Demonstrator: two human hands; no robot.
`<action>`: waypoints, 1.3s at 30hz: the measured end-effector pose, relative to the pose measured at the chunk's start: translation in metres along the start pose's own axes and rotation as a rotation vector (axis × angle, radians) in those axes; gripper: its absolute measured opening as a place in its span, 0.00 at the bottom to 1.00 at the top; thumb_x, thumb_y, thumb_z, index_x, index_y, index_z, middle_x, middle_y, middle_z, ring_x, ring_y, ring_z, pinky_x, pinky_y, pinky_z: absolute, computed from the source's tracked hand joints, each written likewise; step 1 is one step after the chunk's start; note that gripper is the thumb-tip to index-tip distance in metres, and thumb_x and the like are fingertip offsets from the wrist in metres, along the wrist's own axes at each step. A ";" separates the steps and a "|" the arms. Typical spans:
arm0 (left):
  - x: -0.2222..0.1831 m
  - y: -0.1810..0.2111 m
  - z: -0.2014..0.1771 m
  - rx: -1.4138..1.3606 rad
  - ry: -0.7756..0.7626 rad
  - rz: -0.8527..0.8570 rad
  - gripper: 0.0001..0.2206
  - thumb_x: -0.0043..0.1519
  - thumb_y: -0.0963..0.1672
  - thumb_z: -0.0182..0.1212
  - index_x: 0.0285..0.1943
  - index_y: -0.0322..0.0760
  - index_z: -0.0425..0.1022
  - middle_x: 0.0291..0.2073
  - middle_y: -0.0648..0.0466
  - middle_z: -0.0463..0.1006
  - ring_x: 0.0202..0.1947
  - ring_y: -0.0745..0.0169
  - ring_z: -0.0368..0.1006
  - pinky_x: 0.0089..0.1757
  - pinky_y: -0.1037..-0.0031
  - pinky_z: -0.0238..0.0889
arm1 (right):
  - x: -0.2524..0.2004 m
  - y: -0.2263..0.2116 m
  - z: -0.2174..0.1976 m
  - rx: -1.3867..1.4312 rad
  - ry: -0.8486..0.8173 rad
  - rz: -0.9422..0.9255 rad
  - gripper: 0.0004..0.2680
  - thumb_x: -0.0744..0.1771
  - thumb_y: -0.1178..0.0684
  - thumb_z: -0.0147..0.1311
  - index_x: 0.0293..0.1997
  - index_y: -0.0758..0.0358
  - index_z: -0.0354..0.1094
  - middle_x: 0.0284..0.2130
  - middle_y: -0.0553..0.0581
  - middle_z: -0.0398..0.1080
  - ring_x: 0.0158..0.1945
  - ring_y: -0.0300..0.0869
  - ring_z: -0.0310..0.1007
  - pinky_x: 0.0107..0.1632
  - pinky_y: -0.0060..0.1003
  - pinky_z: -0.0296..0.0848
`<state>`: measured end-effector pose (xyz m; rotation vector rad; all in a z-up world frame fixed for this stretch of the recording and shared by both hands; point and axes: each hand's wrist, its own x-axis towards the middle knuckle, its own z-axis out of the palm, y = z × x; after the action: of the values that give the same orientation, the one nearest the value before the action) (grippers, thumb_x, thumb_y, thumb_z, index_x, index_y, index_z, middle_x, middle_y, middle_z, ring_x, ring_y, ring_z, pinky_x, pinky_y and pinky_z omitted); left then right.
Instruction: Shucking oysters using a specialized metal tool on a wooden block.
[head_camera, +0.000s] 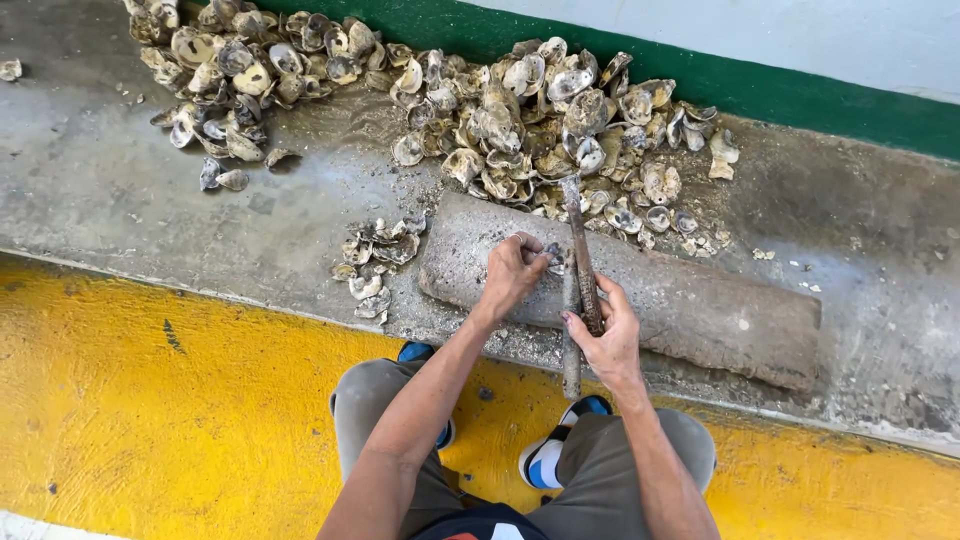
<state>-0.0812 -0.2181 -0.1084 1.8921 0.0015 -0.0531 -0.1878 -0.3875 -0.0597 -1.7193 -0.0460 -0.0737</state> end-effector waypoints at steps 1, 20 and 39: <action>-0.002 0.003 -0.001 0.003 0.002 0.001 0.10 0.58 0.41 0.68 0.45 0.29 0.78 0.29 0.47 0.81 0.25 0.62 0.76 0.28 0.71 0.72 | -0.001 0.002 0.001 0.003 -0.001 -0.002 0.24 0.64 0.64 0.61 0.67 0.72 0.56 0.40 0.58 0.77 0.41 0.35 0.76 0.43 0.28 0.76; 0.014 -0.021 -0.092 0.049 0.078 0.054 0.04 0.59 0.38 0.64 0.40 0.27 0.76 0.25 0.50 0.78 0.19 0.69 0.72 0.19 0.81 0.67 | 0.000 0.003 0.003 -0.157 0.110 0.058 0.23 0.63 0.62 0.62 0.65 0.69 0.57 0.36 0.59 0.78 0.38 0.36 0.77 0.41 0.30 0.76; 0.087 0.017 -0.212 -0.152 0.779 0.454 0.09 0.65 0.39 0.59 0.54 0.33 0.71 0.41 0.48 0.74 0.36 0.64 0.72 0.36 0.75 0.73 | 0.000 0.006 0.005 -0.228 0.110 0.057 0.24 0.63 0.60 0.64 0.65 0.67 0.58 0.36 0.59 0.79 0.38 0.36 0.77 0.42 0.30 0.75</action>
<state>0.0137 -0.0246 -0.0284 1.6149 0.1029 0.9614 -0.1869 -0.3830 -0.0662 -1.9400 0.0967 -0.1353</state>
